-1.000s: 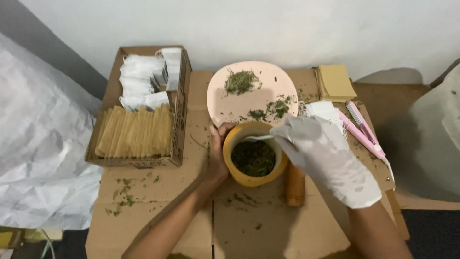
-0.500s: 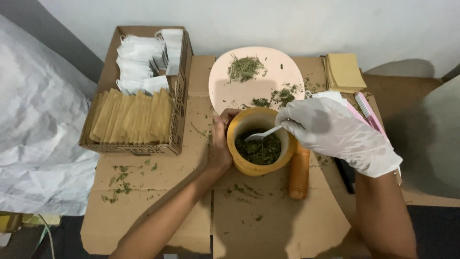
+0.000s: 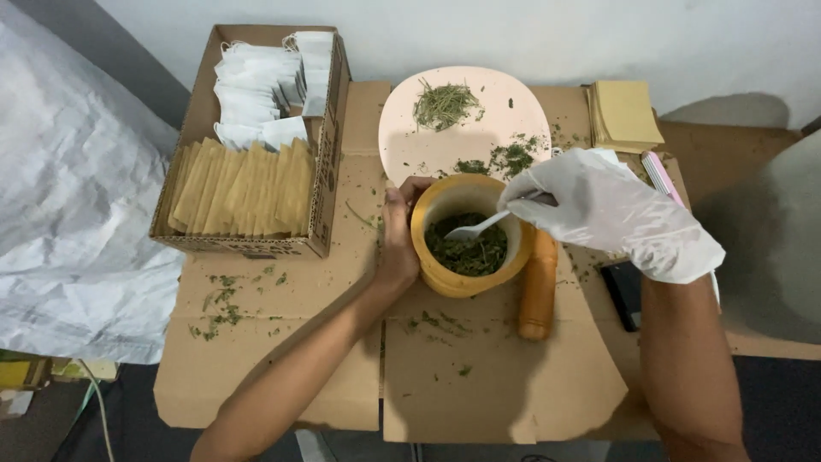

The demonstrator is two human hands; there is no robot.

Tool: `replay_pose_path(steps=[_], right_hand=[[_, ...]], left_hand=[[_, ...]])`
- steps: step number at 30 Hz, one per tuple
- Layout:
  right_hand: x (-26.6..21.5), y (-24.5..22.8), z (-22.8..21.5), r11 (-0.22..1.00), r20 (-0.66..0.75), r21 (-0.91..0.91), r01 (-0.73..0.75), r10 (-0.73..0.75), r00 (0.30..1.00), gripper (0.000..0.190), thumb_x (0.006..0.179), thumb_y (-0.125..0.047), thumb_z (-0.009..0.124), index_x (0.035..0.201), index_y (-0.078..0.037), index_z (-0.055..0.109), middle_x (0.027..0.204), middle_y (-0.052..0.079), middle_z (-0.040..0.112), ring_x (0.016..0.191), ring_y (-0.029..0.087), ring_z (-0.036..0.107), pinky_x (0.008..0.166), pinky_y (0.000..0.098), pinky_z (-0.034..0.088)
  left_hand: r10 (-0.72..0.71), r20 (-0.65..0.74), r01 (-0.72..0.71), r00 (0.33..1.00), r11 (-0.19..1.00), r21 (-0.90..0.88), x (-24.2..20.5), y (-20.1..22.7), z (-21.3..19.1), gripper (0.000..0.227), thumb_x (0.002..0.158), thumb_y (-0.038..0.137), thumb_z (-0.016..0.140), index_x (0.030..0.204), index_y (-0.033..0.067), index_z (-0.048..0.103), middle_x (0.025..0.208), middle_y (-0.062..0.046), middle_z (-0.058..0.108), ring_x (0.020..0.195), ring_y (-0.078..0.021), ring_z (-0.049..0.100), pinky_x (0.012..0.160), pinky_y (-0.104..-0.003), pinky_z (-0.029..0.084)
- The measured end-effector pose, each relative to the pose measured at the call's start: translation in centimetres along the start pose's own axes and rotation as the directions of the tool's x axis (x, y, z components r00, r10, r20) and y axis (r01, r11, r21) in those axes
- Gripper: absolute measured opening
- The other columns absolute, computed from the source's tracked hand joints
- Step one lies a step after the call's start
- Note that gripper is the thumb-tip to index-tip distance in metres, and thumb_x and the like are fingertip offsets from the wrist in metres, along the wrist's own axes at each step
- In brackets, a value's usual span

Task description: A person wearing gloves uses a spoon to transfer dried tea leaves from a plate into a wooden mortar and then stirs them.

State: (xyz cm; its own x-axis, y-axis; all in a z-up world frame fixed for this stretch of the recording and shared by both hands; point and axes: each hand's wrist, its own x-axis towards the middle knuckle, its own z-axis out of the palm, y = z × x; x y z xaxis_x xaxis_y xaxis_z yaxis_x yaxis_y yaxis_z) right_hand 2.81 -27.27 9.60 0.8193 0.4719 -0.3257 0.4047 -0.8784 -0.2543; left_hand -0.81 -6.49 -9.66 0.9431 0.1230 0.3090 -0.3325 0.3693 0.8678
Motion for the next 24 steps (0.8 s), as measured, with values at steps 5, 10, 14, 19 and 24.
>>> replay_pose_path(steps=[5,10,14,19,24], right_hand=[[-1.1,-2.0,-1.0,0.993,0.004,0.117,0.008,-0.009,1.000,0.019,0.099,-0.031,0.074,0.114,-0.030,0.085,0.092,-0.008,0.086,0.068,0.010,0.070,0.069,0.0282,0.054],[-0.2,-0.8,-0.1,0.936,-0.010,0.339,0.096,-0.098,0.995,0.021,0.095,-0.030,0.080,0.112,-0.021,0.087,0.101,-0.005,0.089,0.088,0.008,0.078,0.081,0.0270,0.059],[1.2,0.2,1.5,0.865,-0.133,0.423,0.270,-0.236,0.963,0.021,0.103,-0.019,0.073,0.116,-0.007,0.083,0.102,0.015,0.085,0.091,0.021,0.075,0.078,0.0408,0.061],[-2.1,-2.2,-0.5,0.934,-0.089,0.337,0.122,-0.097,0.991,0.026,0.108,-0.022,0.065,0.121,-0.010,0.084,0.105,0.014,0.086,0.096,0.029,0.082,0.087,0.0442,0.063],[-2.9,-2.0,-0.6,0.958,-0.088,0.251,0.140,-0.121,0.989,0.030,0.106,-0.023,0.061,0.127,-0.013,0.080,0.102,0.016,0.085,0.097,0.028,0.082,0.085,0.0504,0.063]], left_hand=[[0.004,-0.018,-0.002,1.000,0.997,0.081,-0.3,0.7,0.3,0.074,0.111,0.068,0.025,0.122,0.0062,0.066,0.108,-0.010,0.073,0.100,-0.0235,0.072,0.091,-0.037,0.062],[0.009,-0.012,-0.008,1.000,0.996,0.086,0.1,0.5,0.1,0.074,0.111,0.068,0.026,0.122,0.0058,0.065,0.110,-0.011,0.074,0.102,-0.0244,0.073,0.093,-0.038,0.063],[0.113,0.076,-0.112,0.991,0.994,-0.009,1.1,-2.3,-1.8,0.082,0.116,0.066,0.016,0.122,0.0060,0.071,0.109,-0.019,0.079,0.099,-0.0302,0.078,0.087,-0.046,0.067],[0.149,0.062,-0.149,0.987,0.989,-0.014,1.3,-2.7,-1.7,0.083,0.116,0.063,0.015,0.119,0.0028,0.072,0.104,-0.021,0.080,0.097,-0.0312,0.078,0.085,-0.045,0.067],[0.143,0.061,-0.142,0.988,0.990,-0.018,1.2,-2.9,-1.6,0.083,0.116,0.064,0.016,0.120,0.0043,0.073,0.105,-0.019,0.081,0.097,-0.0300,0.078,0.084,-0.045,0.067]])
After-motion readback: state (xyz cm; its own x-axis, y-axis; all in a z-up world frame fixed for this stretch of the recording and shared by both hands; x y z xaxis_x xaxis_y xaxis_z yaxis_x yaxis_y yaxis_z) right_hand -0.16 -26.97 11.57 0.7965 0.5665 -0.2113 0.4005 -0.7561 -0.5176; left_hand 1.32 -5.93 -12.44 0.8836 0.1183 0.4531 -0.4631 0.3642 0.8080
